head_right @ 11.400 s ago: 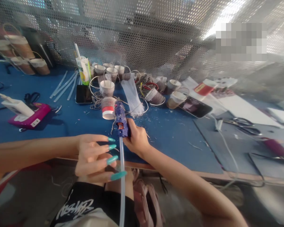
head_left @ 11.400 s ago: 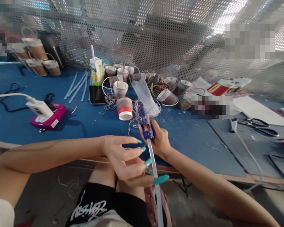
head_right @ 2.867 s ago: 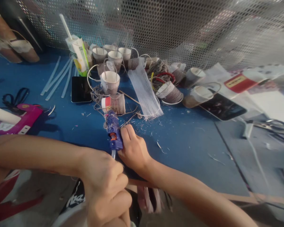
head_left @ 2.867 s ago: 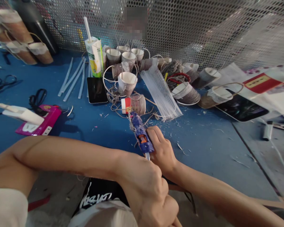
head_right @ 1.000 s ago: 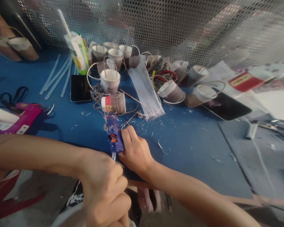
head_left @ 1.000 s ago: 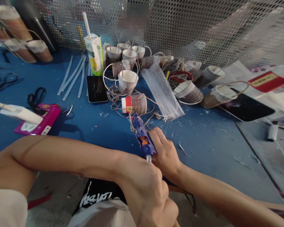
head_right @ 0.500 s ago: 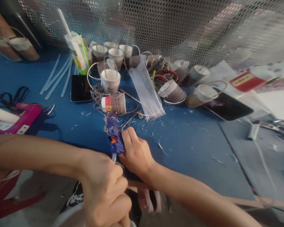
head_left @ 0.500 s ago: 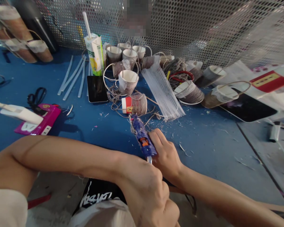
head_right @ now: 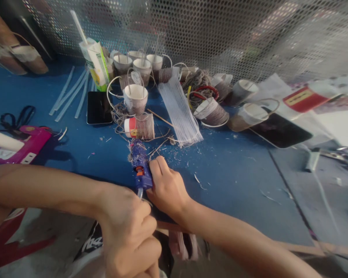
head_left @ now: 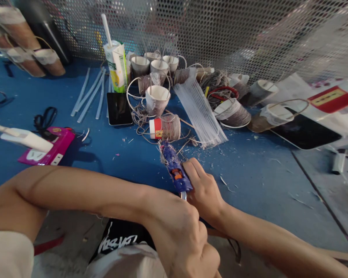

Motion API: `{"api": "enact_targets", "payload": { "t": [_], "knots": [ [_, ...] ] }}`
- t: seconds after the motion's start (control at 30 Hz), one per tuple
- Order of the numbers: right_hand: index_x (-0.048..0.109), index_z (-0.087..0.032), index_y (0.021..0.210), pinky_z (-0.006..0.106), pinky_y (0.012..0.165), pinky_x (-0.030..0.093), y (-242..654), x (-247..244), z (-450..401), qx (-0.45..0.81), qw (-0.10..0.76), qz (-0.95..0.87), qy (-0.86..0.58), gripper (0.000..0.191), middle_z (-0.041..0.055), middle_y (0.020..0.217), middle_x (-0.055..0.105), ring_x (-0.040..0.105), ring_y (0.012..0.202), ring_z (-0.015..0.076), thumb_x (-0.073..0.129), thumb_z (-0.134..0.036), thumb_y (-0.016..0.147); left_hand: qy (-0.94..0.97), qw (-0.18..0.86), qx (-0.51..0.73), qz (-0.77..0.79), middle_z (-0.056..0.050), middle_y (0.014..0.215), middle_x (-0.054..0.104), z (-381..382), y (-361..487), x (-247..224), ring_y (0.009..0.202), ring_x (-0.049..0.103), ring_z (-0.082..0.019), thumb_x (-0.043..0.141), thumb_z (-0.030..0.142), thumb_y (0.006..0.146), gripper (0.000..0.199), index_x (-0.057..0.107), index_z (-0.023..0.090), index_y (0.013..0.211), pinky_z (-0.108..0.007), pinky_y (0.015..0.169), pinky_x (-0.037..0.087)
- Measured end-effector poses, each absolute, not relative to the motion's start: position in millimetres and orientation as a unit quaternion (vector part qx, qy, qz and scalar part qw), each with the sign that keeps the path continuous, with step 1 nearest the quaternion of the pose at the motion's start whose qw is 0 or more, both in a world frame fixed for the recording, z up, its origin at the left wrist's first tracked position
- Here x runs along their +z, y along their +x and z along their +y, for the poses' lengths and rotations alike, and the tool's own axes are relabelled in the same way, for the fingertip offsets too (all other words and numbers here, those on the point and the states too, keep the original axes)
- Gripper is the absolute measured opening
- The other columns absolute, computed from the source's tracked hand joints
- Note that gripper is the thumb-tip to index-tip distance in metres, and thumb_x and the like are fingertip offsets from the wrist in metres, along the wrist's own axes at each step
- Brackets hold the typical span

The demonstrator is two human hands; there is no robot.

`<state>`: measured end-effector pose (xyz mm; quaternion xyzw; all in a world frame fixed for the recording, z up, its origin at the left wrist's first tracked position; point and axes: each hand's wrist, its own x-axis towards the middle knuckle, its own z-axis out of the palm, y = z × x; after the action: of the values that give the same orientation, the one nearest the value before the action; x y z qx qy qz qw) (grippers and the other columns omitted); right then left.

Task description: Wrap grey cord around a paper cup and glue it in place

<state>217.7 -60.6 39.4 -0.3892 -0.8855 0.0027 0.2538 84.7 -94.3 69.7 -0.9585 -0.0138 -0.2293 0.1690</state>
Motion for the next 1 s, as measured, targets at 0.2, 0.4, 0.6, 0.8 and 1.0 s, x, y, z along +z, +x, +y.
{"api": "enact_targets", "payload": {
  "t": [0.2,0.4,0.6,0.8,1.0],
  "knots": [
    [0.035,-0.024,0.081,0.021,0.041,0.034,219,41,-60,0.015,0.251,-0.885,-0.393,0.015,-0.0013,0.071,0.042,0.042,0.051,0.0116,0.039,-0.009,0.083,-0.94,0.146,-0.308,0.015,0.008,0.037,0.007,-83,89,59,0.038,0.003,-0.009,0.052,0.019,0.079,0.051,0.012,0.021,0.047,-0.025,0.036,0.023],
    [0.036,-0.023,0.082,0.02,0.04,0.032,219,40,-60,0.005,0.25,-0.887,-0.387,0.015,-0.0008,0.072,0.043,0.042,0.051,0.0113,0.039,-0.008,0.082,-0.964,0.117,-0.238,0.027,0.008,0.036,0.01,-84,87,70,0.037,0.004,-0.008,0.054,0.023,0.081,0.053,0.014,0.02,0.047,-0.025,0.035,0.018],
    [0.036,-0.023,0.081,0.02,0.039,0.031,220,41,-61,0.014,0.249,-0.886,-0.391,0.016,-0.0008,0.071,0.042,0.041,0.051,0.0115,0.038,-0.008,0.08,-0.975,0.112,-0.188,0.028,0.007,0.035,0.01,-81,85,86,0.035,0.004,-0.008,0.052,0.016,0.081,0.051,0.015,0.018,0.046,-0.023,0.033,0.011],
    [0.037,-0.023,0.082,0.021,0.04,0.031,221,39,-62,0.027,0.236,-0.886,-0.398,0.015,-0.0003,0.072,0.043,0.041,0.052,0.0119,0.039,-0.008,0.079,-0.98,0.122,-0.15,0.043,0.007,0.035,0.013,-79,83,90,0.033,0.006,-0.008,0.047,0.014,0.084,0.048,0.018,0.019,0.046,-0.023,0.031,0.012],
    [0.037,-0.023,0.083,0.021,0.041,0.033,223,38,-63,0.027,0.222,-0.89,-0.397,0.015,0.0004,0.072,0.044,0.044,0.055,0.0133,0.039,-0.008,0.078,-0.982,0.123,-0.138,0.034,0.006,0.035,0.014,-79,84,96,0.033,0.007,-0.009,0.045,0.012,0.083,0.047,0.018,0.018,0.045,-0.023,0.031,0.007]
  ]
}}
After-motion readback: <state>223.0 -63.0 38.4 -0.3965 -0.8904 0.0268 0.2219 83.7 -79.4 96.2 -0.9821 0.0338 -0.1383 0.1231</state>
